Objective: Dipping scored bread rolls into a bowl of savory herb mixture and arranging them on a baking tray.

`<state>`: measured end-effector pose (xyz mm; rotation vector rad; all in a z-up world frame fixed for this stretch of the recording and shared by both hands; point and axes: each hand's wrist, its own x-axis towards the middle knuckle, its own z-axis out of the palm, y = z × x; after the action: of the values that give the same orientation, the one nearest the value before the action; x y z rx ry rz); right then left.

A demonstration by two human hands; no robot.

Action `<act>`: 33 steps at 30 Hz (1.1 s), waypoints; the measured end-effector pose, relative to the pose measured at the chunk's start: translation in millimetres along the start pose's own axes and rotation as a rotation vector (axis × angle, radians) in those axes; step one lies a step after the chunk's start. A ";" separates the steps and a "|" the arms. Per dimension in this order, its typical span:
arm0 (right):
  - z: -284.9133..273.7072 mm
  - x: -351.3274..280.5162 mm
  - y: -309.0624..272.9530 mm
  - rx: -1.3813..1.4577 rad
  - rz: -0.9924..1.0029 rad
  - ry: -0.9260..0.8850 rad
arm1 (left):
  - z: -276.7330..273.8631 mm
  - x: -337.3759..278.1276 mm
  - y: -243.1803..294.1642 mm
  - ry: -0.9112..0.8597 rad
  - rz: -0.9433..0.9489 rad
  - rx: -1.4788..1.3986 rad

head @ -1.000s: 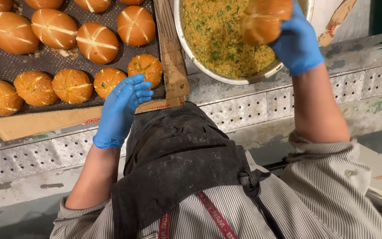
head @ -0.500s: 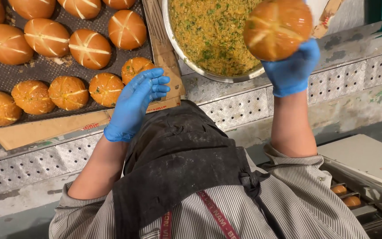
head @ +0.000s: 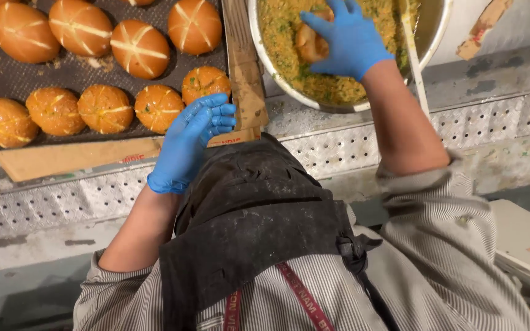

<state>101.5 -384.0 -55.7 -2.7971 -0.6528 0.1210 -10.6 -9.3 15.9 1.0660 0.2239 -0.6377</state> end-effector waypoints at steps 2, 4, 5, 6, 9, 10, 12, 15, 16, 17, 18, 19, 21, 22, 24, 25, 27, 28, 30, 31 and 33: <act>1.6 1.4 -6.5 -0.011 0.032 -0.094 | -1.0 -4.6 0.2 0.032 0.000 0.014; -5.5 5.3 -10.4 -0.032 0.062 -0.180 | -2.6 -5.0 2.5 0.058 0.011 0.029; -11.1 6.2 -13.5 -0.024 0.097 -0.273 | -4.2 -6.1 3.4 0.045 0.023 0.018; -14.9 5.7 -18.4 -0.012 0.129 -0.371 | -6.0 -10.6 3.0 0.038 0.032 0.004; -36.9 10.9 -9.4 0.081 0.107 -0.481 | -10.4 -13.7 5.3 0.058 0.032 0.008; -38.3 15.5 2.1 0.081 0.097 -0.483 | -12.8 -13.6 4.7 0.067 0.036 0.006; -40.8 21.5 25.5 0.373 -0.022 -0.402 | -16.6 -13.5 2.9 0.053 0.046 0.005; -21.3 57.0 47.7 0.397 0.097 -0.400 | -14.9 -12.1 5.7 0.045 0.042 0.002; -15.9 64.6 38.5 0.397 0.100 -0.397 | -13.7 -10.8 6.0 0.042 0.041 0.005; -10.5 72.3 29.5 0.321 0.216 -0.433 | -12.5 -9.3 6.5 0.034 0.032 0.010; -5.7 79.9 21.3 0.242 0.333 -0.468 | -11.1 -6.9 7.0 0.024 0.021 0.015; -1.3 79.4 15.3 0.241 0.338 -0.465 | -10.6 -7.7 6.7 0.019 0.021 0.017; 7.5 82.2 2.5 0.211 0.149 -0.312 | -11.4 -8.8 7.6 0.012 0.024 0.008; 2.6 76.3 -4.9 0.212 0.148 -0.311 | -13.2 -10.1 8.0 0.012 0.024 0.008; -6.3 64.7 -20.3 0.043 -0.085 -0.233 | -17.8 -13.3 7.9 0.039 0.048 0.014; -16.1 56.9 -21.3 0.042 -0.086 -0.235 | -20.0 -14.3 8.5 0.040 0.048 0.012; -35.0 40.8 -23.7 0.023 -0.079 -0.291 | -24.1 -17.7 9.3 0.094 0.047 0.006; -41.6 30.2 -15.0 0.021 -0.080 -0.293 | -28.0 -17.6 7.4 0.095 0.048 0.003; -55.3 7.0 2.3 0.312 0.038 -0.213 | -34.9 -18.2 2.8 0.118 0.053 -0.033; -49.6 -4.6 10.9 0.312 0.039 -0.216 | -34.9 -18.8 2.8 0.118 0.051 -0.036; -40.8 -27.1 30.3 0.955 0.198 -0.024 | -34.2 -16.0 4.6 0.130 0.046 -0.068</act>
<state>95.7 -431.9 -24.3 -1.9190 -0.2120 0.3877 -16.3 27.9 10.3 1.0454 0.3301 -0.5166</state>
